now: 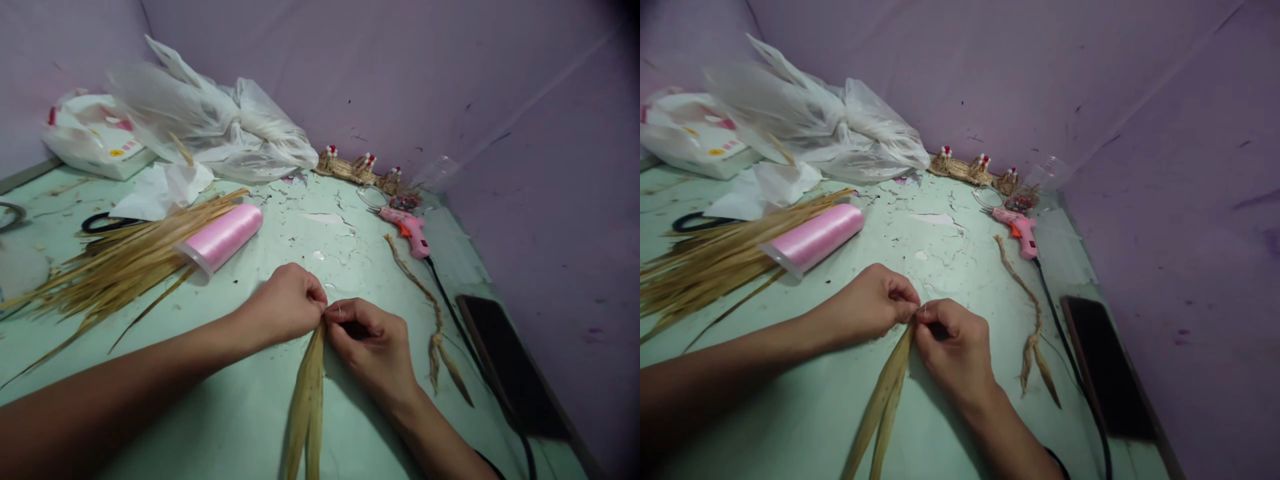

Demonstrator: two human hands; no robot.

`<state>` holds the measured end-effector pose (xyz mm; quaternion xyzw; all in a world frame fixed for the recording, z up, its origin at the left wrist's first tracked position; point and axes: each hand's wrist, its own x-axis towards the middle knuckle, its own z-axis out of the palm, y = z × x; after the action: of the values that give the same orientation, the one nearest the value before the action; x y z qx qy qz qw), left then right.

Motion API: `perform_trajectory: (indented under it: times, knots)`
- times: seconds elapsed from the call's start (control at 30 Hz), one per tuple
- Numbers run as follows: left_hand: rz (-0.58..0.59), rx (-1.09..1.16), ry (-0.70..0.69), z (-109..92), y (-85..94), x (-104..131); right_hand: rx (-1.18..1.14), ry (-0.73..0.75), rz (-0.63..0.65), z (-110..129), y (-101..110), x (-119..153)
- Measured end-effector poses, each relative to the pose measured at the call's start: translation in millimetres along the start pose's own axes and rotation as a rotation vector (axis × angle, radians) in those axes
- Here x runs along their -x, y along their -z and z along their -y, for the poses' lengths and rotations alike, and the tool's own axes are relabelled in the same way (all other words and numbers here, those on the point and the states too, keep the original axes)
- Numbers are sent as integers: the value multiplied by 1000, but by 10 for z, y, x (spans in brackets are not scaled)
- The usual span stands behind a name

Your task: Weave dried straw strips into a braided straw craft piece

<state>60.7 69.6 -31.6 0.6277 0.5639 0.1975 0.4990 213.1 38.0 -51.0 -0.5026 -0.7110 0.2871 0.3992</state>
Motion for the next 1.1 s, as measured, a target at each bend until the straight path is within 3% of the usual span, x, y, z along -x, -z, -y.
perform_trajectory:
  times: [0.17,0.3,0.5,0.63,0.83,1.1]
  knots:
    - [48,-42,-15,13,11,-23,33,79,-1,18,-2,3]
    - [121,-57,95,-27,93,32,-39,83,-7,43,-15,-16]
    - [-2,33,-24,-60,168,60,-136,57,13,49,-58,-44]
    - [26,55,44,-11,145,19,-92,103,18,49,-73,-48]
    - [52,-13,10,23,167,5,34,264,29,71,-78,-29]
    - [79,-31,48,1,192,18,84,306,4,68,-100,-4]
